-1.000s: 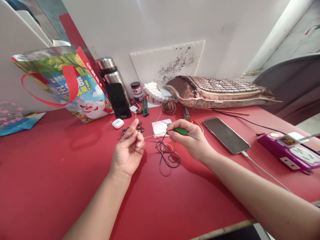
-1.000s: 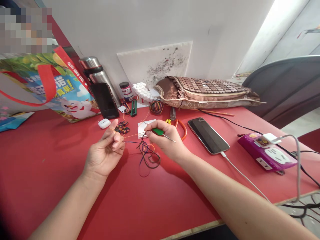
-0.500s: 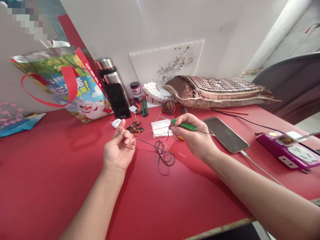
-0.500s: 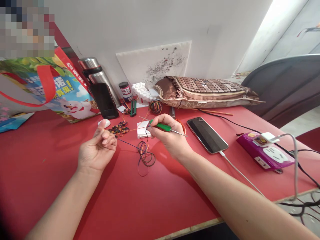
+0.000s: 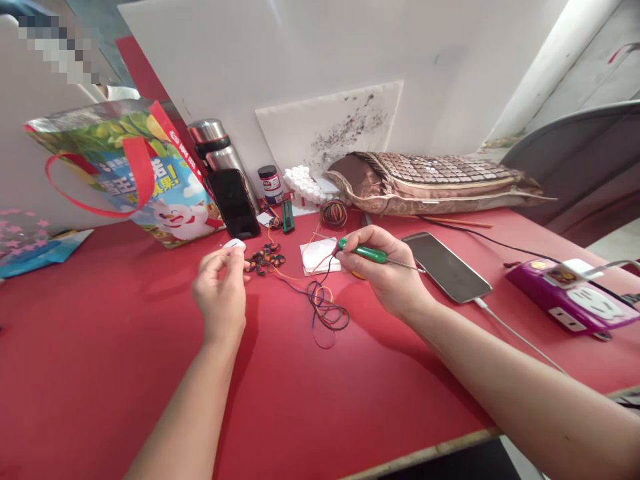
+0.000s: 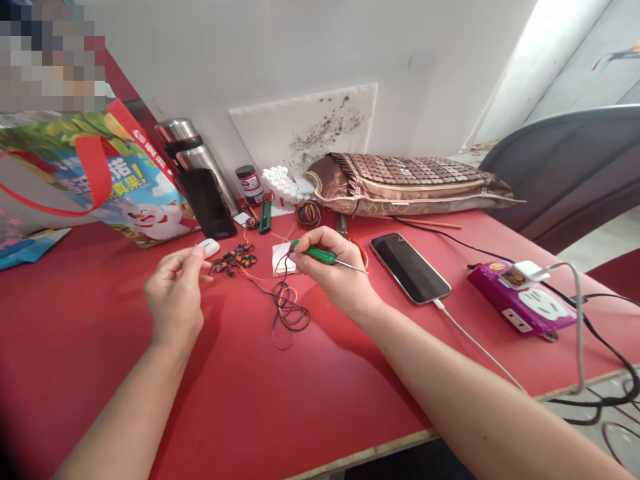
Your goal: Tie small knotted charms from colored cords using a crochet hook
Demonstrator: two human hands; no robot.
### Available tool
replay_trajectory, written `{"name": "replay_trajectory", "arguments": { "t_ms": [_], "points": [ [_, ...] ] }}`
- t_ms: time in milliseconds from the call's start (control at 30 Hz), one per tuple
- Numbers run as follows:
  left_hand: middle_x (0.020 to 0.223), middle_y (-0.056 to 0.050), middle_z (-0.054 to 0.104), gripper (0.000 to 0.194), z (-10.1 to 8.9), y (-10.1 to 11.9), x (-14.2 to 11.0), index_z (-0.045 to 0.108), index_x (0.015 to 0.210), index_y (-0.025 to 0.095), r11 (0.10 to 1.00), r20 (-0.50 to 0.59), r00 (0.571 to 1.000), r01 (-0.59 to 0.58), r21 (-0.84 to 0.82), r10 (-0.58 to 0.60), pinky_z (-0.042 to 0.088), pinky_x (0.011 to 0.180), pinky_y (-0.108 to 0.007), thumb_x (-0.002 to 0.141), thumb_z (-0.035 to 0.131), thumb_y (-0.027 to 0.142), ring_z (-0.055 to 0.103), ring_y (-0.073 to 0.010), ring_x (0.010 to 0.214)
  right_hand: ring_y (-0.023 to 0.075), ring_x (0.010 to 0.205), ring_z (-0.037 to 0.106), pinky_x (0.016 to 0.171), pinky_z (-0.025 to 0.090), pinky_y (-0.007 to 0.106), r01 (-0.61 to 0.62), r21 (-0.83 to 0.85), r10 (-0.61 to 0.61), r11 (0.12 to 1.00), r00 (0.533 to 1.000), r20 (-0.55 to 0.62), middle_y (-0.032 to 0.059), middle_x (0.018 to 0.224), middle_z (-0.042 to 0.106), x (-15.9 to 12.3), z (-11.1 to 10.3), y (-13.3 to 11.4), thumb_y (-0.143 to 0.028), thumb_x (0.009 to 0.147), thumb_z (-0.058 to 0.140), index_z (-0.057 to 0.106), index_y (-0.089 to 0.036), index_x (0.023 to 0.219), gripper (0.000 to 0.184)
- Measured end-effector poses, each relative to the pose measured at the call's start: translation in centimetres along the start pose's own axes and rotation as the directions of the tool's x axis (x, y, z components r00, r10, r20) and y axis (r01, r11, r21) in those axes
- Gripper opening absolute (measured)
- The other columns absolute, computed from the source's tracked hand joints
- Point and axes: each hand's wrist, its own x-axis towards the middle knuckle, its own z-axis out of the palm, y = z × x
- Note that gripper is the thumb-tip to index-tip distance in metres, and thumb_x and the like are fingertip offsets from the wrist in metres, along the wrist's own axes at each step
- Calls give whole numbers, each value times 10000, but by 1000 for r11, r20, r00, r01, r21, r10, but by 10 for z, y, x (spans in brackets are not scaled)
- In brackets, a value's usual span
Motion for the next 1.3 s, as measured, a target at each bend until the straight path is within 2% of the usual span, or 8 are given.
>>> {"name": "replay_trajectory", "arguments": {
  "t_ms": [67,133,267,400,667,1067,1200,1300],
  "points": [
    [1104,-82,715,231,0,5,-6,761,689,186,991,56,990,-130,-10,131,526,605,-165,870,804,324,682,-184,1018,114,668,601,659,513,292,1,-37,0,999,1000,17,-24,744,658,-1,0,0,-217,766,812,667,-215,803,150],
    [1129,-94,721,194,3,10,-16,771,709,191,991,226,968,-90,-94,110,540,593,-182,852,817,314,691,-216,1046,120,684,617,666,528,294,-6,-72,9,997,999,42,-12,775,680,-2,2,1,-227,772,808,664,-215,803,148],
    [1352,-118,692,69,10,14,-34,783,801,195,974,619,785,133,-184,10,621,709,-262,825,836,232,678,-304,1228,112,677,607,666,534,288,12,-88,-3,996,995,104,-8,805,687,-5,5,2,-223,788,800,663,-209,800,138],
    [1278,-107,717,91,14,14,-43,753,820,190,965,730,681,226,-133,-58,614,620,-280,801,843,184,724,-198,872,101,671,588,657,507,273,31,-98,-18,995,991,130,-15,799,661,-7,8,3,-196,812,792,676,-200,799,117],
    [770,-30,713,82,17,12,-47,710,773,196,986,667,742,151,-66,-69,522,484,-232,806,770,152,622,-127,562,117,695,605,683,537,288,-1,-126,20,992,989,149,-4,810,672,-9,8,5,-221,823,795,681,-205,806,116],
    [939,-33,586,251,12,14,-45,759,762,189,971,620,759,-239,-19,199,533,539,-248,928,597,94,655,-95,564,103,655,560,644,503,270,3,-111,13,994,989,146,-13,781,658,-9,9,8,-188,810,786,681,-204,793,107],
    [976,-58,666,244,14,13,-49,814,802,212,980,608,779,-200,4,156,528,585,-277,894,633,78,633,-116,601,119,671,580,642,512,280,-3,-146,26,989,988,154,-7,788,662,-12,10,10,-222,827,789,674,-210,811,118],
    [1070,-76,758,204,19,11,-57,858,849,235,1000,562,827,-22,-18,29,544,683,-299,870,695,114,648,-154,726,128,701,610,672,526,287,49,-183,-20,982,987,161,-4,804,671,-13,12,13,-211,850,765,664,-208,837,102]
  ]
}}
